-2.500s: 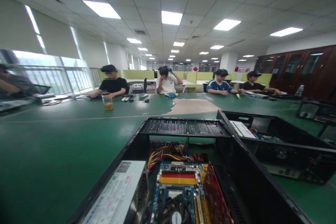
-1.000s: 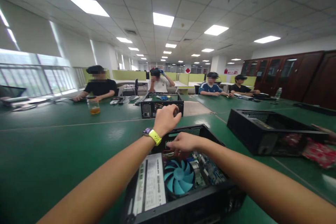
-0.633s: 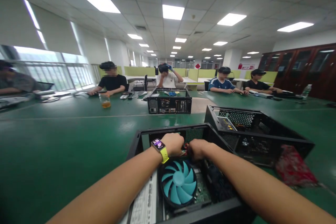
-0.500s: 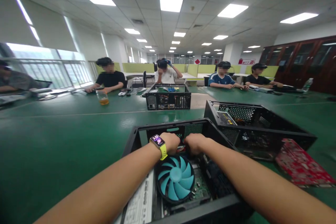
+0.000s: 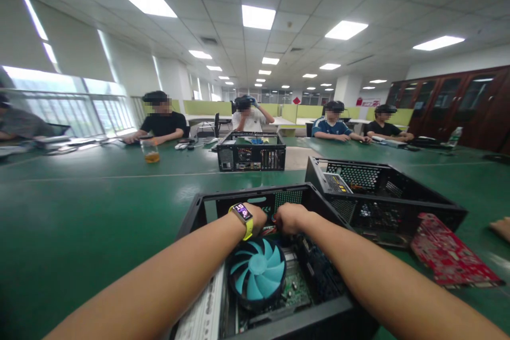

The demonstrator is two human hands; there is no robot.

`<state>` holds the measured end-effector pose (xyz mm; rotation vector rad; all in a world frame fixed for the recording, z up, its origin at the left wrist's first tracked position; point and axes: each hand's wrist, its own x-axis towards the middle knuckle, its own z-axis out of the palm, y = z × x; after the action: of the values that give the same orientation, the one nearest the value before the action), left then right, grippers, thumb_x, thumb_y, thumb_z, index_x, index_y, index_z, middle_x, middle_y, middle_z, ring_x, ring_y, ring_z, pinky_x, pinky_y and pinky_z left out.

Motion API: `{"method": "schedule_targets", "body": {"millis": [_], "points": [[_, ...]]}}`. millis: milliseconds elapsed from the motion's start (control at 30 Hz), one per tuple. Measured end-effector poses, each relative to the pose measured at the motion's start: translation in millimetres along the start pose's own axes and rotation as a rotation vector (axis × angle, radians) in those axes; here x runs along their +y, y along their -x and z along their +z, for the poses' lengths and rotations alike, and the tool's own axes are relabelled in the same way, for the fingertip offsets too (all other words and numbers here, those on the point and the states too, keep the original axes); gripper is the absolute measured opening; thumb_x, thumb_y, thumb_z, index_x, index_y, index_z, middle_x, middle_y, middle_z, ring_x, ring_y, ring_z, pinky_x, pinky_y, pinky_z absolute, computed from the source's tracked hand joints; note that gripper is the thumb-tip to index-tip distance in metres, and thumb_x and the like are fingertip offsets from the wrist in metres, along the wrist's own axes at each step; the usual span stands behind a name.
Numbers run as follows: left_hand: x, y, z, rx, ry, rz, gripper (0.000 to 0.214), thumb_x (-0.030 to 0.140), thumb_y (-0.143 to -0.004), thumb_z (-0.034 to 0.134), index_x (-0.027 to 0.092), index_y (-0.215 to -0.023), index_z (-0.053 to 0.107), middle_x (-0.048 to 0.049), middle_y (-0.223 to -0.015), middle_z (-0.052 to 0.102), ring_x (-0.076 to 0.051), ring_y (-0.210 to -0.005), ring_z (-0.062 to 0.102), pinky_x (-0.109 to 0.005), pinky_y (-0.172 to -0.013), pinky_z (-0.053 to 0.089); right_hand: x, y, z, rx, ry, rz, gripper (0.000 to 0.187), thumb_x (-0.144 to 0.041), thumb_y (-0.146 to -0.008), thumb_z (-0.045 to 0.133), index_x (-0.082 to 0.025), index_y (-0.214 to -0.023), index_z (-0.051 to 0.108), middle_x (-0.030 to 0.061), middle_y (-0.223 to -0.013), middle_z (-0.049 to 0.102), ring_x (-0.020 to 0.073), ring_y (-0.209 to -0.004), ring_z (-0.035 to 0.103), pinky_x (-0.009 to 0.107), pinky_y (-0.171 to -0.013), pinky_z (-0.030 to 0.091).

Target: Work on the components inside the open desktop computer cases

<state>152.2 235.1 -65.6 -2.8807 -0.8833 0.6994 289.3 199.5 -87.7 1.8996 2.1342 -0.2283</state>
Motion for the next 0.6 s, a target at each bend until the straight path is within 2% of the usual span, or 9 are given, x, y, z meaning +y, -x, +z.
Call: {"method": "schedule_targets", "body": {"millis": [67,133,300,600], "points": [[-0.4,-6.7,1.3,-0.040,-0.027,0.010,0.039,0.017,-0.058,0.074,0.016,-0.097,0.070,-0.0152,-0.095,0.070,-0.029,-0.089,0.065,-0.039,-0.080,0.052,2.0,-2.5,0.9,-0.032,-0.033,0.006,0.027,-0.024,-0.058,0.062,-0.027,-0.083,0.072,-0.0001,-0.076,0.068,0.0166,-0.071,0.061,0.022,-0.054,0.039],[-0.2,-11.0,4.1,-0.011,-0.046,0.019,0.040,0.017,-0.059,0.073,0.016,-0.099,0.070,-0.0157,-0.098,0.069,-0.030,-0.090,0.064,-0.041,-0.080,0.052,4.7,-5.1,2.3,-0.039,-0.060,0.008,0.026,-0.026,-0.058,0.063,-0.027,-0.082,0.072,-0.0012,-0.076,0.068,0.0157,-0.071,0.061,0.022,-0.055,0.040],[0.4,-11.5,10.1,0.038,-0.047,0.027,0.031,0.022,-0.072,0.062,0.016,-0.102,0.069,-0.0165,-0.097,0.069,-0.030,-0.092,0.064,-0.046,-0.082,0.050,9.2,-9.4,5.9,-0.003,-0.081,0.011,0.023,-0.029,-0.059,0.064,-0.026,-0.081,0.071,-0.0020,-0.077,0.068,0.0150,-0.073,0.060,0.021,-0.057,0.040],[-0.2,-9.1,6.0,-0.014,-0.079,0.053,0.039,0.021,-0.065,0.069,0.014,-0.103,0.068,-0.0153,-0.100,0.069,-0.030,-0.089,0.064,-0.042,-0.075,0.054,4.4,-8.5,4.1,-0.056,-0.089,0.045,0.023,-0.025,-0.057,0.065,-0.024,-0.079,0.070,-0.0020,-0.074,0.066,0.0141,-0.070,0.059,0.021,-0.055,0.037]]}}
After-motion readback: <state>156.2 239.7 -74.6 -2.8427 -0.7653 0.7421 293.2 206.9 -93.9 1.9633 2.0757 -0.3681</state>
